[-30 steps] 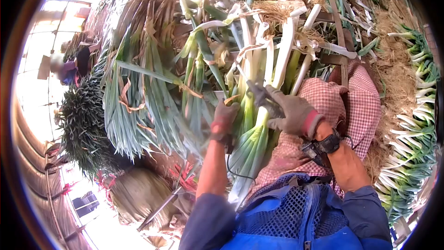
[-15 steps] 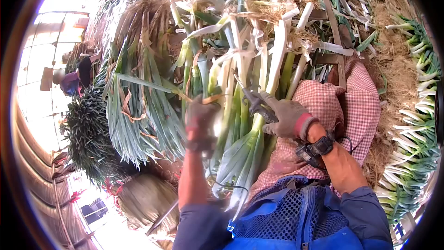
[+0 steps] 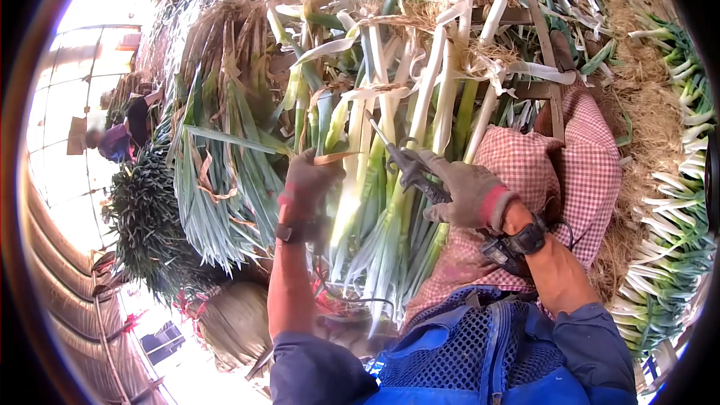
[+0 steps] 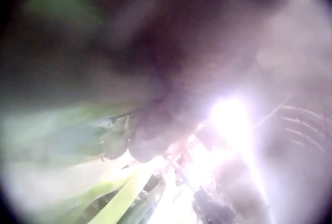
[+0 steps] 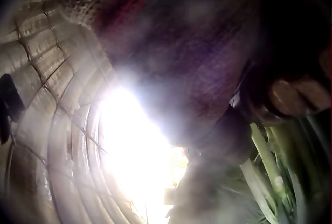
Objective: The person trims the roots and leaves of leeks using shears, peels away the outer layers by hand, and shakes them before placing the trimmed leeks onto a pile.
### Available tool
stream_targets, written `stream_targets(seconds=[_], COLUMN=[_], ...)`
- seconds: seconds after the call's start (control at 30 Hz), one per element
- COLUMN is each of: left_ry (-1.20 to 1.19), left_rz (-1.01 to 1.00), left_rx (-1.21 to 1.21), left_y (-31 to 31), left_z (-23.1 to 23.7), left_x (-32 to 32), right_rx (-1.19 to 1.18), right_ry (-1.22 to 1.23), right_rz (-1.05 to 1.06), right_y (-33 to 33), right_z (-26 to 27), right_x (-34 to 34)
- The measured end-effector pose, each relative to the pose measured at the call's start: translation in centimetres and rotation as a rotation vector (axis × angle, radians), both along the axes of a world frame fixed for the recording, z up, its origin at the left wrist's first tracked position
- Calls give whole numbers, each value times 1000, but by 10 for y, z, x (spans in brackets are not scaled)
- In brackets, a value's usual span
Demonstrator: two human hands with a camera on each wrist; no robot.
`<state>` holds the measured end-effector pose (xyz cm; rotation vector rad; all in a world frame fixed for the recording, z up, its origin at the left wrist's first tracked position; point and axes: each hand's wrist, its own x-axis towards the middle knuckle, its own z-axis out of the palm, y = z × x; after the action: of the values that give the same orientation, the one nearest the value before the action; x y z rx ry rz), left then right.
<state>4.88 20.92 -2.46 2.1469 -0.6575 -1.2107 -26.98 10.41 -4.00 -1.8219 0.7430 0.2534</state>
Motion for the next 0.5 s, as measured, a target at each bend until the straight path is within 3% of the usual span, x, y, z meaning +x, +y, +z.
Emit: stream_targets(seconds=[0.17,0.27,0.33,0.4,0.47,0.5], left_ry=[131,170,157,406,217,182], left_rz=[-161,-87,-61,1,-147,-106], left_rx=[-2,-34,-104,-399,-475,-518], left_y=[-33,-41,-45,-45,-57,-68], left_z=[42,49,60,80,115,136], left_x=[-21,-32,-33,-10,10,12], right_rx=[-5,13,48,53,59,58], right_ry=[25,12,-9,-51,-107,-138], right_rz=[17,-12,-34,-93,-132,-153], right_y=[0,-4,-5,-3,2,2], right_z=[0,4,3,-3,-7,-8], right_x=[1,1,-2,-5,-3,0])
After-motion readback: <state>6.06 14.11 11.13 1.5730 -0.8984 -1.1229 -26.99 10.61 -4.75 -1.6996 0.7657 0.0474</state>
